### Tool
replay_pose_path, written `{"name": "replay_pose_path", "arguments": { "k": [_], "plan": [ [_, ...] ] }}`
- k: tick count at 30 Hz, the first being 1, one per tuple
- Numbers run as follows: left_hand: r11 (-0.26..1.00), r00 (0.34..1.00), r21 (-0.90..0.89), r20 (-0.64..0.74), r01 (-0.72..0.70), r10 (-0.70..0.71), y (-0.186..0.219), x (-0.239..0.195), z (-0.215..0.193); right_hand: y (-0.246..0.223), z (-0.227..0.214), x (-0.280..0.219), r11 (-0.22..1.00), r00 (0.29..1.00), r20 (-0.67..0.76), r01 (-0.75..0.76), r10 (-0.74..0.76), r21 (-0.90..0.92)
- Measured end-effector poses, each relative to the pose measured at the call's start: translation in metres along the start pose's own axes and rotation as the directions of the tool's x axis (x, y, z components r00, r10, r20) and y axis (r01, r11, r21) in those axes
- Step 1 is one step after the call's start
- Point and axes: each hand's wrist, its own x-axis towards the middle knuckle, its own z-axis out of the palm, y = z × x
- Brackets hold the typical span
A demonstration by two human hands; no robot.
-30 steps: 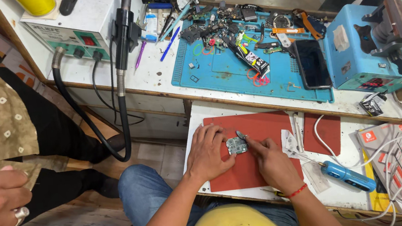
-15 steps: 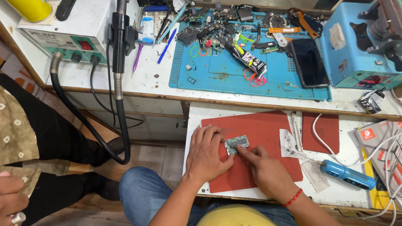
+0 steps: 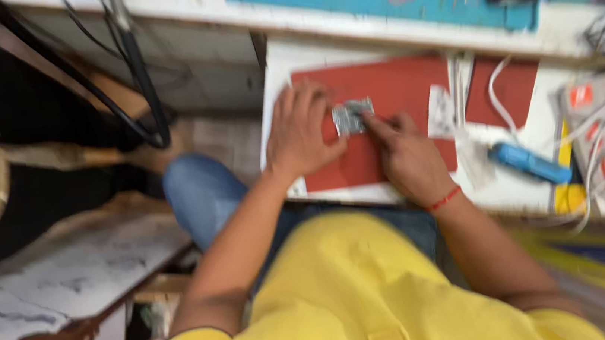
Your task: The person repeatedly rubs a small circuit board on a red mat using a small tool, likely a brush or scraper, to clean its surface. The person holds the board with one hand while scrubbing with the other, occasionally repositioning the board.
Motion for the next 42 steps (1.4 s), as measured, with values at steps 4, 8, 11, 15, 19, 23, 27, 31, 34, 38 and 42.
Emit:
{"name": "replay_pose_path", "arguments": {
  "k": [4, 8, 11, 15, 19, 23, 27, 31, 34, 38, 42],
  "plan": [
    [0.999, 1.0, -0.044, -0.013, 0.01, -0.011, -0.004, 0.003, -0.002, -0.008, -0.003, 0.007, 0.992, 0.988, 0.099, -0.121, 0.122, -0.022],
    [0.999, 1.0, -0.037, -0.007, 0.015, -0.015, -0.005, -0.005, 0.0, -0.01, 0.002, 0.004, 0.994, 0.986, 0.122, -0.113, 0.112, 0.004],
    [0.999, 0.999, -0.045, -0.034, -0.004, 0.002, -0.005, 0.002, -0.002, -0.005, 0.002, 0.006, 0.986, 0.982, 0.094, -0.16, 0.163, -0.041],
    [0.998, 1.0, -0.056, -0.026, 0.006, -0.008, -0.002, -0.001, -0.004, 0.0, 0.005, 0.002, 0.997, 0.996, 0.071, -0.057, 0.06, -0.046],
    [0.998, 0.999, -0.059, -0.038, -0.005, 0.002, -0.005, 0.003, -0.002, -0.001, 0.009, 0.001, 0.994, 0.99, 0.092, -0.101, 0.104, -0.043],
    [0.998, 0.999, -0.07, -0.05, -0.001, -0.003, -0.007, -0.002, -0.001, -0.007, 0.007, 0.009, 0.994, 0.986, 0.14, -0.083, 0.092, -0.069],
    [0.996, 0.999, -0.085, -0.034, -0.002, -0.001, -0.007, -0.003, 0.002, -0.005, 0.005, 0.004, 0.975, 0.979, 0.032, -0.195, 0.199, -0.109],
    [0.996, 0.998, -0.082, -0.061, -0.022, 0.017, -0.014, 0.0, -0.002, 0.001, 0.007, 0.002, 0.996, 0.982, 0.174, -0.064, 0.074, -0.061],
    [0.994, 0.999, -0.109, -0.033, -0.025, 0.022, -0.009, -0.003, 0.001, -0.003, 0.002, -0.013, 0.99, 0.981, 0.135, -0.128, 0.136, -0.066],
    [0.991, 1.0, -0.133, -0.005, -0.03, 0.03, -0.015, 0.004, -0.007, -0.022, 0.001, 0.007, 0.988, 0.976, 0.163, -0.129, 0.142, -0.09],
    [0.984, 1.0, -0.178, 0.005, -0.019, 0.02, -0.014, -0.007, -0.002, -0.033, 0.007, 0.009, 0.987, 0.98, 0.142, -0.124, 0.137, -0.1]
  ]
}}
